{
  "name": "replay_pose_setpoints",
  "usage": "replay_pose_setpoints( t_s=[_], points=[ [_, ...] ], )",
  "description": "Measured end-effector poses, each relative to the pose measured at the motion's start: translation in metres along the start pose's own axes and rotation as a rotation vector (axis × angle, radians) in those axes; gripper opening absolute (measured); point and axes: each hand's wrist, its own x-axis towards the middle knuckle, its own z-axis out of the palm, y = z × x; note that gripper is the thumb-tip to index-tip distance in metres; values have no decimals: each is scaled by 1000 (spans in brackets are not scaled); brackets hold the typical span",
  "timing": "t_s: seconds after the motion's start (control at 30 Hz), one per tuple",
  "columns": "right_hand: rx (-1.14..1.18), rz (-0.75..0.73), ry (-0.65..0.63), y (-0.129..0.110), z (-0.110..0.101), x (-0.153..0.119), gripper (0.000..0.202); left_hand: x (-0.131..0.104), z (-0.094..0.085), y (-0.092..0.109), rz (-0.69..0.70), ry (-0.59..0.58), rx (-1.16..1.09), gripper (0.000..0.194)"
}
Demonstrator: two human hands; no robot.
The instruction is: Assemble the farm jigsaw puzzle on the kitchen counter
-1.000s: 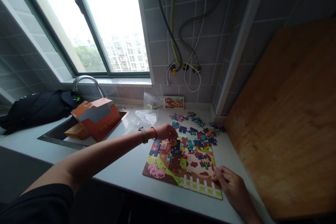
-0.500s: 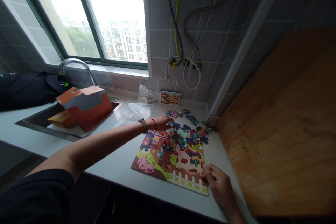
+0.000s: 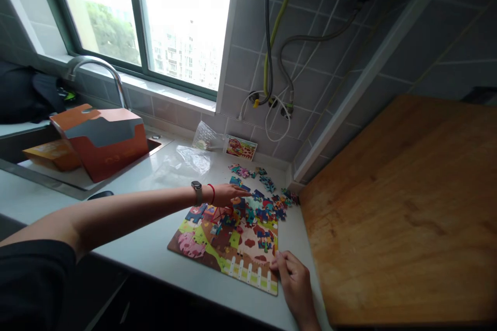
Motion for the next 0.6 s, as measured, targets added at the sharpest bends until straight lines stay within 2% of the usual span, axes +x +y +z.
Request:
replay_pose_setpoints(
  t_s=[0.13, 0.3, 0.47, 0.6],
  points=[
    [2, 13, -2, 5, 0, -1, 63, 11, -2, -5, -44, 22, -43, 78],
    [13, 17, -15, 8, 0, 0, 60, 11, 1, -1, -118, 95, -33, 54],
    [26, 18, -19, 6, 0, 1, 58, 0, 9, 9, -219, 221, -38, 37],
    [20, 5, 9, 7, -3, -2, 55, -21, 9, 11, -248, 359, -132, 30]
  ],
)
